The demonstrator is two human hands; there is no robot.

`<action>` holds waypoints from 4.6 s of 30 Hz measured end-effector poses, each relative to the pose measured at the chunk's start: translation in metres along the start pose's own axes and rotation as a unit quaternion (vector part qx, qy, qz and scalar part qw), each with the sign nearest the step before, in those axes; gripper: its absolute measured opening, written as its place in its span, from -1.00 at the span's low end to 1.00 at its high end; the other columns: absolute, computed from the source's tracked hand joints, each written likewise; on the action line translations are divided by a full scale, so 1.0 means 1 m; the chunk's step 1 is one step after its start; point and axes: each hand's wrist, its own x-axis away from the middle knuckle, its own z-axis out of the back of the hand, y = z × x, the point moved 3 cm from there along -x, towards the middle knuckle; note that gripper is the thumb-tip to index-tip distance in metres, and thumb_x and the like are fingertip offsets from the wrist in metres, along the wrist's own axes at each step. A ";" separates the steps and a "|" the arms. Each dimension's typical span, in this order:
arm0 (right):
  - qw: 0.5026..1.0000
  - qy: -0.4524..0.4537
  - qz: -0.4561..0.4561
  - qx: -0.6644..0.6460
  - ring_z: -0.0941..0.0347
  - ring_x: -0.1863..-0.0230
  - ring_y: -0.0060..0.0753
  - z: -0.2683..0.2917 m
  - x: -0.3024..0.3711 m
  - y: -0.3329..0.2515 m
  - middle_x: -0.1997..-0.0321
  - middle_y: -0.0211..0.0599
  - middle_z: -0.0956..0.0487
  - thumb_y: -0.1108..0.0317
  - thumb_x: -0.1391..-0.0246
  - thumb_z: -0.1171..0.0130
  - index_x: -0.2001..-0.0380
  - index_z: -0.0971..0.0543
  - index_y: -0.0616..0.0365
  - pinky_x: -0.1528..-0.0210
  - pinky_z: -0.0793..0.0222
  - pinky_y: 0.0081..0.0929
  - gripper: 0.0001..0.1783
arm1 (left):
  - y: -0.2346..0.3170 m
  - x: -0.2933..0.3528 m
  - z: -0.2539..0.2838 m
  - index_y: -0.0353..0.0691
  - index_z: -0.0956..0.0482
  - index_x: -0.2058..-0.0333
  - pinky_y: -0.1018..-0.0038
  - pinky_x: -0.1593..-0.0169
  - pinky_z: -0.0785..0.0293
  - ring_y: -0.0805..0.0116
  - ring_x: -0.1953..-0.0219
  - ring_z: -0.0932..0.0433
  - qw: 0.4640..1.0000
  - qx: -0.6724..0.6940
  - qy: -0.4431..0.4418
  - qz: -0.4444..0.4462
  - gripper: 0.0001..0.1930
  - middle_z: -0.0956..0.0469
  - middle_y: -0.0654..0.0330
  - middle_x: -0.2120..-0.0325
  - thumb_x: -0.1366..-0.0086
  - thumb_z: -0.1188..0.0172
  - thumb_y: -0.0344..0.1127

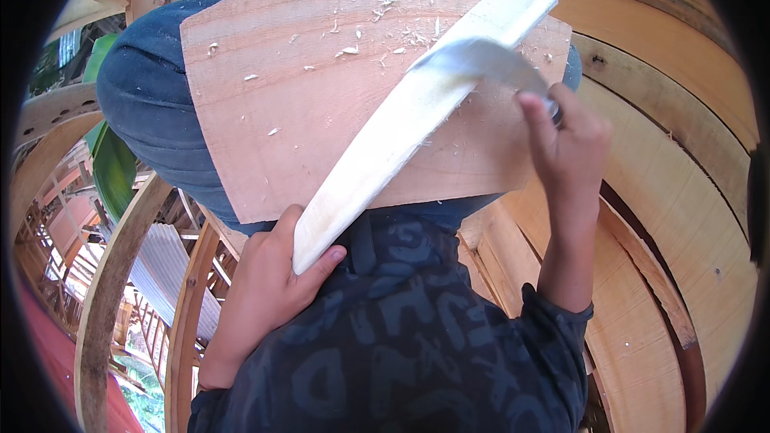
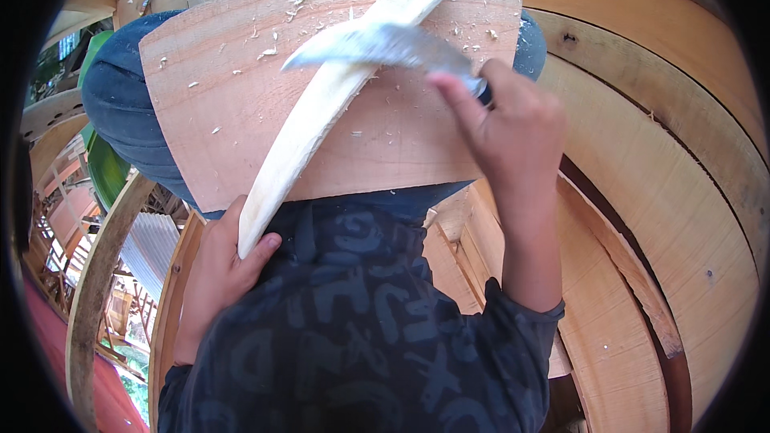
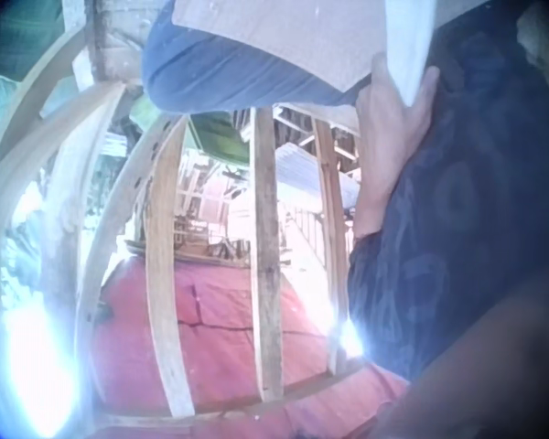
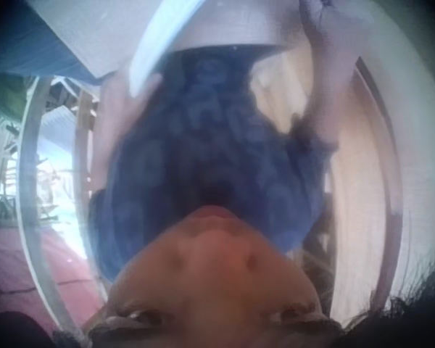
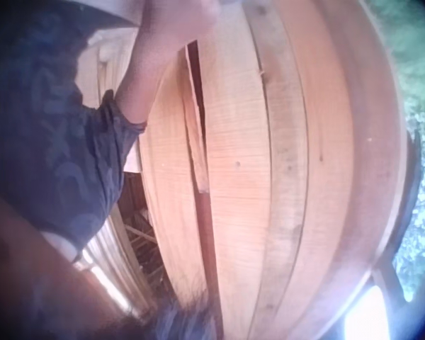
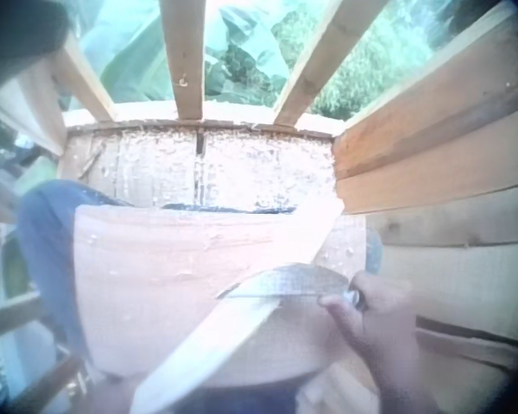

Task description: The person sits cross-legged on a wooden platform and uses a curved knife to shave and shape a long, light-colored wooden stick. They hold the stick against a flat board on their lap and repeatedly scrape the surface to remove thin layers of wood.

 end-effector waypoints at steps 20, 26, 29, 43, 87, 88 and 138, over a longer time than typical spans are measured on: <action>0.990 0.009 -0.133 0.043 -0.36 0.70 -0.14 0.017 -0.017 0.032 0.78 -0.21 -0.38 -0.25 -0.05 -0.25 0.69 -0.44 0.21 0.65 -0.20 -0.34 -0.32 | -0.001 0.006 0.011 -0.32 -0.35 0.29 0.13 0.48 -0.46 -0.18 0.55 -0.58 0.975 -0.180 0.133 -0.007 -0.42 -0.51 -0.12 0.64 -0.17 -0.32 0.14; 0.994 -0.057 0.084 0.042 -0.40 0.72 -0.16 -0.001 0.018 -0.036 0.78 -0.26 -0.39 -0.25 0.05 -0.30 0.70 -0.45 0.10 0.67 -0.24 -0.32 -0.38 | 0.013 -0.002 0.010 -0.33 -0.34 0.27 0.13 0.49 -0.47 -0.16 0.54 -0.58 0.972 -0.194 0.130 -0.022 -0.42 -0.51 -0.11 0.64 -0.18 -0.31 0.14; 0.993 -0.063 0.086 0.041 -0.41 0.72 -0.15 -0.009 0.020 -0.038 0.78 -0.26 -0.39 -0.27 0.07 -0.30 0.70 -0.45 0.08 0.67 -0.26 -0.31 -0.38 | 0.018 -0.001 0.013 -0.34 -0.32 0.24 0.03 0.44 -0.40 -0.30 0.46 -0.53 0.977 -0.179 0.117 -0.007 -0.47 -0.50 -0.22 0.58 -0.22 -0.28 0.06; 0.995 -0.050 0.074 0.047 -0.37 0.74 -0.16 -0.003 0.022 -0.028 0.77 -0.23 -0.39 -0.23 0.01 -0.29 0.70 -0.42 0.14 0.67 -0.23 -0.33 -0.37 | 0.012 0.001 0.009 -0.35 -0.31 0.22 0.03 0.44 -0.39 -0.30 0.46 -0.52 0.979 -0.164 0.119 -0.014 -0.47 -0.50 -0.23 0.57 -0.23 -0.29 0.03; 0.987 -0.059 0.138 0.055 -0.42 0.72 -0.27 -0.008 0.014 -0.043 0.81 -0.31 -0.36 -0.30 0.12 -0.32 0.75 -0.38 0.06 0.69 -0.25 -0.39 -0.35 | 0.003 0.004 0.008 -0.37 -0.31 0.18 0.05 0.42 -0.50 -0.22 0.51 -0.59 0.987 -0.133 0.090 -0.029 -0.44 -0.54 -0.19 0.62 -0.26 -0.23 0.09; 0.988 -0.051 0.136 0.047 -0.42 0.72 -0.24 -0.009 0.015 -0.042 0.80 -0.30 -0.36 -0.30 0.10 -0.31 0.75 -0.38 0.07 0.69 -0.25 -0.37 -0.34 | 0.002 0.005 0.007 -0.37 -0.31 0.18 0.05 0.42 -0.50 -0.22 0.51 -0.59 0.986 -0.132 0.095 -0.032 -0.44 -0.54 -0.19 0.62 -0.26 -0.23 0.09; 0.985 0.046 -0.145 0.087 -0.40 0.67 -0.07 0.019 -0.040 0.073 0.73 -0.13 -0.42 -0.31 -0.15 -0.09 0.61 -0.53 0.25 0.57 -0.26 -0.27 -0.27 | -0.015 0.021 0.001 -0.41 -0.39 0.07 0.03 0.26 -0.46 -0.32 0.36 -0.57 1.000 -0.016 0.010 0.003 -0.44 -0.56 -0.27 0.50 -0.27 -0.19 0.05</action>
